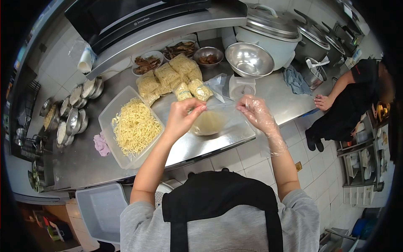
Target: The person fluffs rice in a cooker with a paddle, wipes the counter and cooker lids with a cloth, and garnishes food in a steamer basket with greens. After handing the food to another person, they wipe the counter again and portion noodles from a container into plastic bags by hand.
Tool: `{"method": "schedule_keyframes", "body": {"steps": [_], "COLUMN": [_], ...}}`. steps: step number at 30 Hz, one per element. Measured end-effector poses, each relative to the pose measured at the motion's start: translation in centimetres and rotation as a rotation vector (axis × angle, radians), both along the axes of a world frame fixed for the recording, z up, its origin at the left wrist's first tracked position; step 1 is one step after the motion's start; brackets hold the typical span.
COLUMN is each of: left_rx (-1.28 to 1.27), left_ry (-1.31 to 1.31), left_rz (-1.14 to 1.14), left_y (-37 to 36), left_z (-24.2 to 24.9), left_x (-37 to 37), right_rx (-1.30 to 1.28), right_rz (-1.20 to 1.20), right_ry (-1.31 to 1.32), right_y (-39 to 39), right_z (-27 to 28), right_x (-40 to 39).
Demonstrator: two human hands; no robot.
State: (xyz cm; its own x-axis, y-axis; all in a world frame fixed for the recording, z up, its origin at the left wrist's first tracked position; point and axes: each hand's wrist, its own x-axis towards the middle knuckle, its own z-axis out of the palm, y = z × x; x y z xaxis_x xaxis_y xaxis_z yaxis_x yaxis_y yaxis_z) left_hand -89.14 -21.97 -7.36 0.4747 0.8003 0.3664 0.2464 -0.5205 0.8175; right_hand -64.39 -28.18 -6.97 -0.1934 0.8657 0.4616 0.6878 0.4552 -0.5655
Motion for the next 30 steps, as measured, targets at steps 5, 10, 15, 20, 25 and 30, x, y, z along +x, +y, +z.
{"method": "schedule_keyframes", "body": {"steps": [5,10,15,20,25,30], "left_rx": [-0.436,-0.236,-0.377,-0.352,-0.430,-0.313], "left_ry": [-0.496,0.072,-0.038,-0.063,-0.083,-0.128], "left_rz": [-0.198,-0.317,-0.425,-0.370,-0.363,-0.320], "left_y": [1.5,3.1,3.5,3.8,2.8,2.5], "left_z": [-5.0,-11.2,-11.1,-11.1,-11.0,-12.8], "left_x": [-2.3,-1.7,0.7,1.0,1.1,0.6], "right_rx": [0.033,0.054,0.110,-0.084,-0.238,-0.226], "right_rz": [0.082,0.090,0.123,-0.046,0.020,0.091], "right_ry": [0.012,-0.028,-0.019,0.586,-0.011,0.535], "right_y": [0.4,0.8,0.9,-0.7,-0.5,2.7], "right_z": [0.8,0.9,1.3,0.1,-12.2,-14.9], "right_x": [-1.3,-1.8,-1.7,3.3,0.3,-4.7]}}
